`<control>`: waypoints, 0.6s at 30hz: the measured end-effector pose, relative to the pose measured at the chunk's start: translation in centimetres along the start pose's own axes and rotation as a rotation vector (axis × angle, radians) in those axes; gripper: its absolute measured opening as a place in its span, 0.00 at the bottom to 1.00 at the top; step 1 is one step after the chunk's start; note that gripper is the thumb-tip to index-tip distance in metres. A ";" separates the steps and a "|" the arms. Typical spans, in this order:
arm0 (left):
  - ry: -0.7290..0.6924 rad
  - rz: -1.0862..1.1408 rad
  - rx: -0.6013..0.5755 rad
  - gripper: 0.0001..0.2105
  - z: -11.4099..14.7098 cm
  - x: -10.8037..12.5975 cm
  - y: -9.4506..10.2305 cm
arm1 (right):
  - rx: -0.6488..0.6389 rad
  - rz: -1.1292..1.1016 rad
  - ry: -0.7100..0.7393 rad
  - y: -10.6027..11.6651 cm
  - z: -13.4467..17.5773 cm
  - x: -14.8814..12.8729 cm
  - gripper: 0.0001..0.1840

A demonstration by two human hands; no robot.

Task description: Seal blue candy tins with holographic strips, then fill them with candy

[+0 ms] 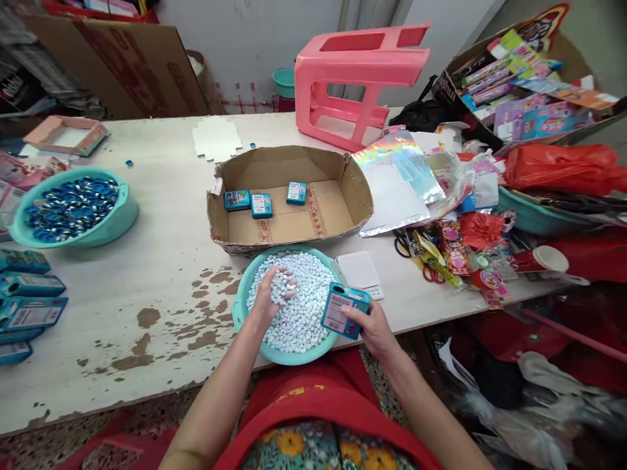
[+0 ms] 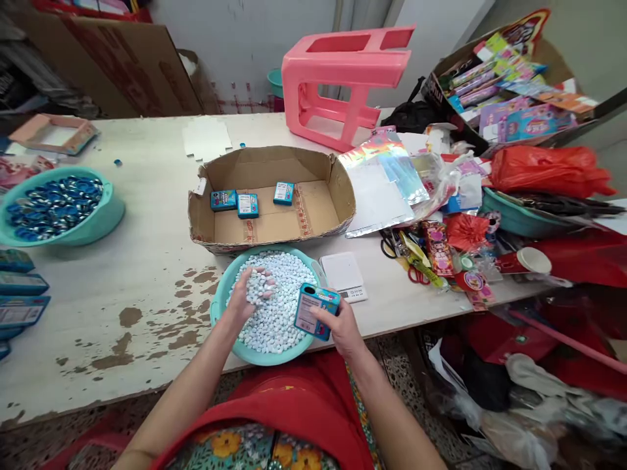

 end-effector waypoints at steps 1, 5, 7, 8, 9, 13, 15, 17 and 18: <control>0.037 0.059 0.008 0.18 0.0 -0.2 -0.5 | 0.015 0.060 0.030 -0.3 0.1 0.1 0.25; 0.067 0.144 0.012 0.18 0.4 -0.3 -3.1 | 0.027 0.394 0.195 -1.8 -0.1 -0.7 0.22; -0.010 0.150 -0.037 0.16 1.3 0.4 -4.9 | 0.023 0.546 0.325 -2.8 -0.3 -1.8 0.20; -0.063 0.141 -0.061 0.15 1.8 0.9 -5.8 | 0.018 0.607 0.392 -3.4 -0.3 -2.3 0.19; -0.122 0.123 -0.076 0.14 2.3 1.3 -6.6 | 0.008 0.656 0.451 -4.0 -0.3 -2.8 0.17; -0.302 0.055 -0.027 0.14 3.3 2.4 -8.0 | -0.044 0.736 0.554 -5.8 -0.5 -4.2 0.16; -0.330 0.042 0.015 0.14 3.1 2.6 -7.9 | -0.042 0.743 0.564 -6.1 -0.7 -4.7 0.17; -0.347 0.043 0.047 0.14 2.9 2.8 -7.8 | -0.048 0.752 0.571 -6.2 -0.9 -5.1 0.17; -0.353 0.051 0.052 0.14 2.9 3.0 -7.9 | -0.049 0.754 0.572 -6.2 -1.0 -5.2 0.16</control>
Point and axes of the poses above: each hand's wrist, its own z-axis away from the middle knuckle, its own y-axis out of the back of the hand, x = y × z, the point moved 7 cm from there along -z, towards the middle knuckle, and after that the axes turned 11 degrees about z, right-handed, at the moved point
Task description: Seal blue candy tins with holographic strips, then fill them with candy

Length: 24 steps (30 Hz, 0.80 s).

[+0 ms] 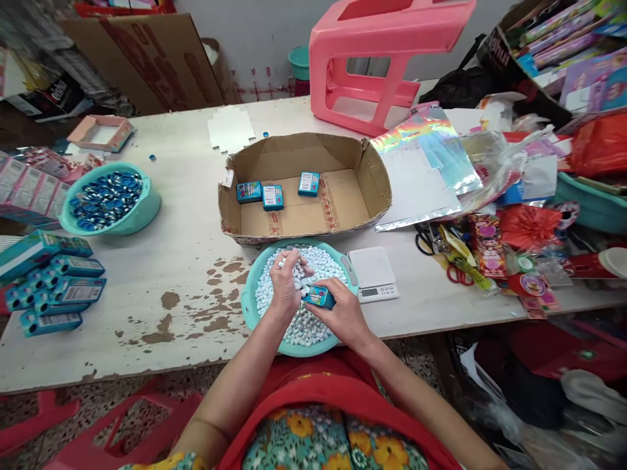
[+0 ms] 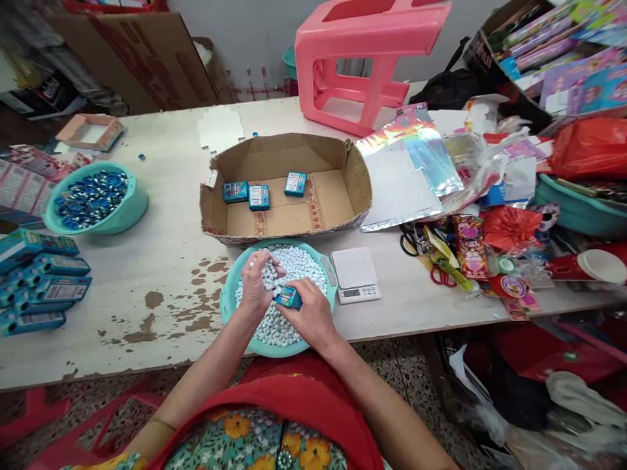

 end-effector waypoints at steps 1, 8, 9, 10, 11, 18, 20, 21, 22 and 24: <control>-0.005 0.010 0.001 0.13 0.0 0.1 -0.1 | -0.003 -0.002 0.001 0.1 -0.1 -0.1 0.16; -0.029 -0.031 -0.008 0.14 0.6 1.0 -0.2 | -0.032 -0.005 0.033 0.0 -0.5 -0.4 0.16; -0.034 -0.036 -0.011 0.14 0.7 1.1 -0.2 | -0.032 -0.004 0.033 0.0 -0.5 -0.4 0.16; -0.040 -0.038 -0.013 0.14 0.8 1.1 -0.1 | -0.034 -0.004 0.033 -0.1 -0.5 -0.4 0.15; -0.048 -0.041 -0.015 0.14 0.8 1.2 0.0 | -0.033 -0.007 0.030 -0.1 -0.5 -0.3 0.16; -0.101 -0.078 -0.026 0.11 1.0 1.6 -0.1 | -0.025 -0.037 -0.002 -0.2 -0.4 -0.4 0.15; -0.088 -0.100 -0.024 0.10 1.1 1.6 -0.2 | -0.020 -0.046 -0.015 -0.2 -0.4 -0.4 0.15; -0.088 -0.112 -0.026 0.10 1.1 1.6 -0.3 | -0.014 -0.052 -0.022 -0.2 -0.3 -0.4 0.15; -0.094 -0.124 -0.027 0.09 1.2 1.7 -0.4 | -0.008 -0.060 -0.027 -0.2 -0.3 -0.4 0.15; -0.118 -0.149 -0.038 0.09 1.2 1.9 -0.5 | -0.005 -0.079 -0.035 -0.2 -0.4 -0.4 0.15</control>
Point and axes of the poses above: each hand's wrist, its own z-axis away from the middle knuckle, its own y-axis out of the back of the hand, x = y × z, the point moved 7 cm from there along -z, towards the middle knuckle, and after that the axes turned 11 degrees about z, right-handed, at the moved point
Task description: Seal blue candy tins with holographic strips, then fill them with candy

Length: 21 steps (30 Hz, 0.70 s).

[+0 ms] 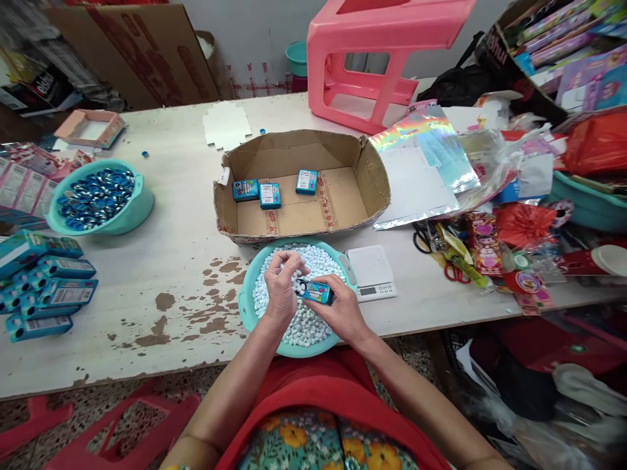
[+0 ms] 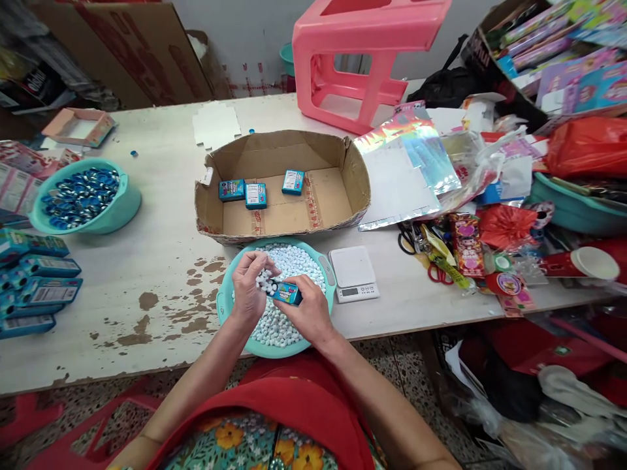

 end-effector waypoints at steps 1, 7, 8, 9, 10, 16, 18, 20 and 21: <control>-0.013 -0.010 -0.006 0.08 0.0 0.1 0.0 | 0.006 -0.010 -0.008 0.0 0.0 0.0 0.15; 0.025 0.018 -0.057 0.09 0.1 -0.3 -0.5 | 0.043 -0.061 -0.040 0.1 -0.1 0.4 0.15; 0.030 0.030 -0.065 0.08 0.1 -0.3 -0.6 | 0.045 -0.073 -0.041 0.0 -0.2 0.5 0.15; 0.034 0.042 -0.070 0.08 0.0 -0.3 -0.8 | 0.048 -0.088 -0.042 0.0 -0.3 0.7 0.16; 0.038 0.051 -0.070 0.09 0.0 -0.3 -0.9 | 0.050 -0.103 -0.044 0.0 -0.4 0.8 0.16; 0.019 0.094 -0.034 0.09 -1.1 0.2 -0.8 | 0.024 -0.200 -0.050 0.4 -0.7 1.6 0.17; 0.011 0.053 -0.002 0.09 -2.1 -0.7 0.3 | 0.033 -0.224 -0.055 1.1 -0.4 2.0 0.18; -0.020 -0.101 0.022 0.10 -3.4 -2.4 1.9 | 0.039 -0.241 -0.064 2.0 0.2 2.5 0.18; -0.047 -0.233 0.003 0.11 -4.0 -3.4 2.5 | 0.044 -0.246 -0.069 2.4 0.5 2.9 0.19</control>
Point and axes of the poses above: each hand's wrist, its own z-axis away from the middle knuckle, its own y-axis out of the back of the hand, x = y × z, the point moved 7 cm from there along -z, towards the middle knuckle, and after that the axes turned 11 degrees about z, right-handed, at the moved point
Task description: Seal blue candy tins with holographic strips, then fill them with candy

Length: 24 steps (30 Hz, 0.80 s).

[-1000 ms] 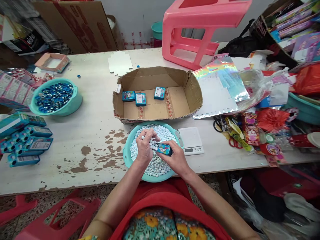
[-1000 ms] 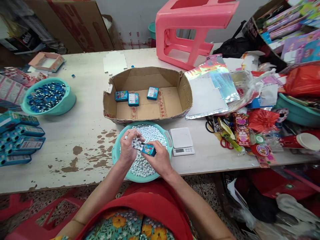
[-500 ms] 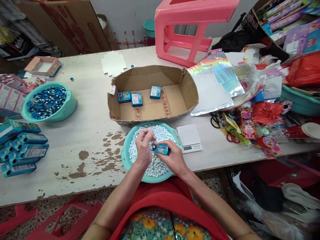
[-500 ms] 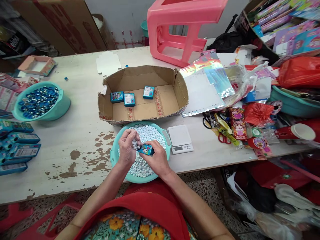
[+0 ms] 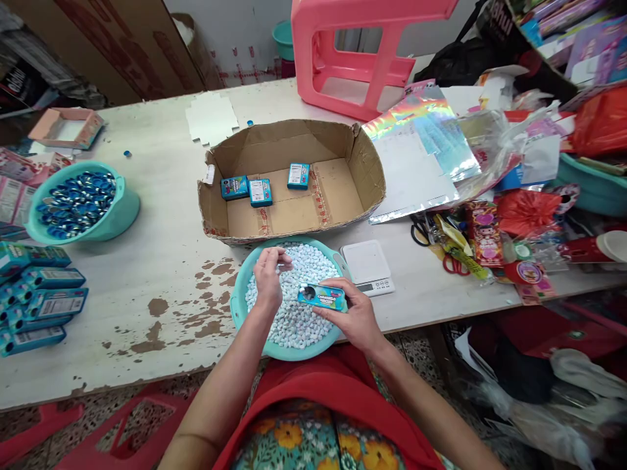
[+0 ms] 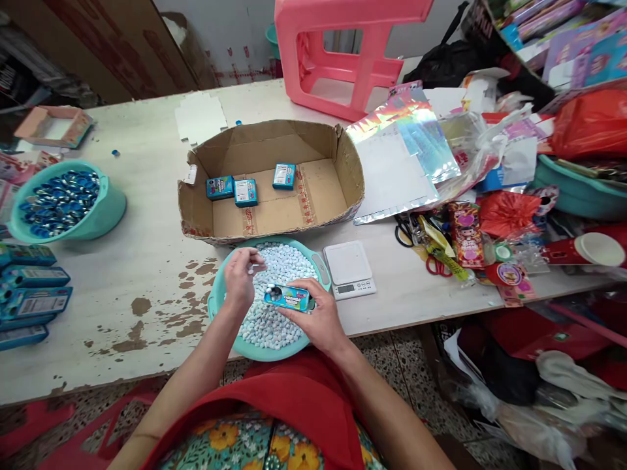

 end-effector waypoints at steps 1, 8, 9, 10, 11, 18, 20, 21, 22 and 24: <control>-0.044 -0.160 -0.048 0.12 -0.5 -1.2 0.0 | 0.004 -0.004 -0.005 0.5 0.3 0.2 0.19; -0.362 -1.113 -0.508 0.14 1.0 -6.0 -2.5 | 0.024 0.005 0.021 2.0 1.2 1.3 0.20; -0.367 -1.180 -0.529 0.14 1.5 -6.1 -2.3 | 0.026 0.024 0.024 1.9 1.2 1.4 0.19; -0.369 -1.226 -0.528 0.14 1.8 -6.1 -1.9 | 0.027 0.044 0.022 1.8 1.2 1.5 0.19; -0.368 -1.247 -0.500 0.14 2.0 -6.0 -1.3 | 0.027 0.062 0.017 1.7 1.1 1.6 0.18; -0.044 -0.520 -0.068 0.12 2.2 -3.7 2.2 | 0.028 0.196 0.001 1.3 1.8 1.5 0.17; 0.071 -0.175 -0.016 0.12 3.1 -2.2 1.3 | 0.014 0.233 0.023 0.6 1.8 0.9 0.16; 0.100 -0.023 -0.013 0.12 3.7 -1.3 0.6 | 0.005 0.250 0.040 0.2 1.8 0.5 0.16; 0.114 0.103 -0.019 0.11 4.2 -0.2 -0.2 | -0.008 0.266 0.059 -0.3 1.7 0.0 0.16; 0.121 0.267 -0.023 0.10 5.0 1.6 -1.3 | -0.032 0.292 0.098 -1.2 1.5 -1.2 0.16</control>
Point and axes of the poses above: each hand's wrist, its own z-axis away from the middle knuckle, its own y-axis out of the back of the hand, x = y × z, the point moved 7 cm from there along -z, towards the middle knuckle, and after that the axes turned 11 degrees about z, right-handed, at the moved point
